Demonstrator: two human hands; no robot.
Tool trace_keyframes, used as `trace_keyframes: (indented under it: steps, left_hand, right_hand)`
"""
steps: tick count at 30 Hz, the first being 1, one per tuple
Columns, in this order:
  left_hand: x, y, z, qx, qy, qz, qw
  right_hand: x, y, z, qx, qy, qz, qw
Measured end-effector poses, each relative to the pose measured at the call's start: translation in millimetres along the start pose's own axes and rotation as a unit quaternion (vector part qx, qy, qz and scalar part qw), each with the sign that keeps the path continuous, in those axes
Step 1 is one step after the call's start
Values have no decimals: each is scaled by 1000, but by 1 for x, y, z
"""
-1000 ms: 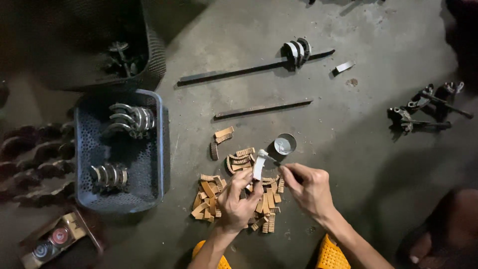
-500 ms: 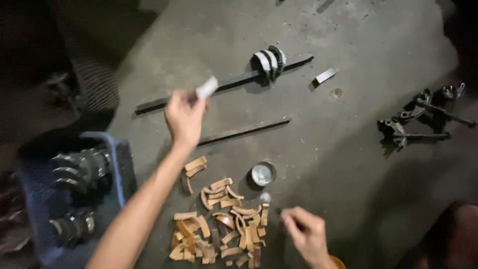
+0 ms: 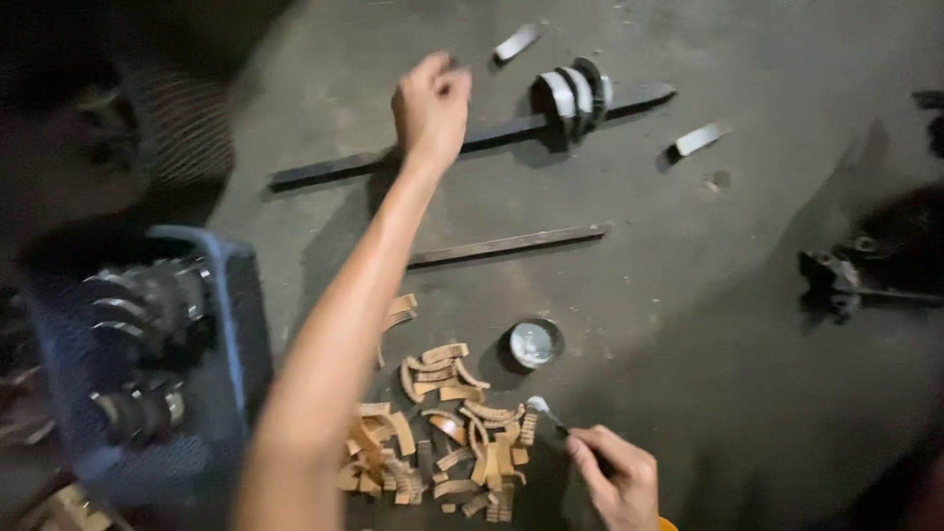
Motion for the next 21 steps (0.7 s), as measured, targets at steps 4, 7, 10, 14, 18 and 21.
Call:
trace_keyframes:
  steps: [4, 7, 10, 14, 18, 21]
  left_hand:
    - [-19, 95, -102, 175, -128, 19, 976]
    - [57, 131, -178, 225, -142, 78, 961]
    - [107, 147, -220, 237, -145, 152, 949]
    - [101, 152, -233, 245, -150, 171, 942]
    - [115, 143, -242, 217, -183, 171, 944]
    - [128, 141, -265, 288, -142, 192, 927]
  right_hand:
    - [33, -8, 12, -11, 27, 3, 1000]
    - [58, -15, 13, -19, 48, -10, 999]
    - [75, -29, 7, -8, 68, 2, 998]
    - [91, -46, -16, 8, 69, 3, 998]
    - [98, -49, -37, -8, 85, -52, 995]
    - [88, -45, -46, -14, 66, -81, 994]
Point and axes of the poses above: each hand's wrist, its own z-axis towards the middle knuckle, its own y-axis out of the back of the hand, x = y × z, the point moved 10 cm from there along z, towards the middle knuckle, and after that the axes turned 4 degrees about x, right-handed, at the moved point
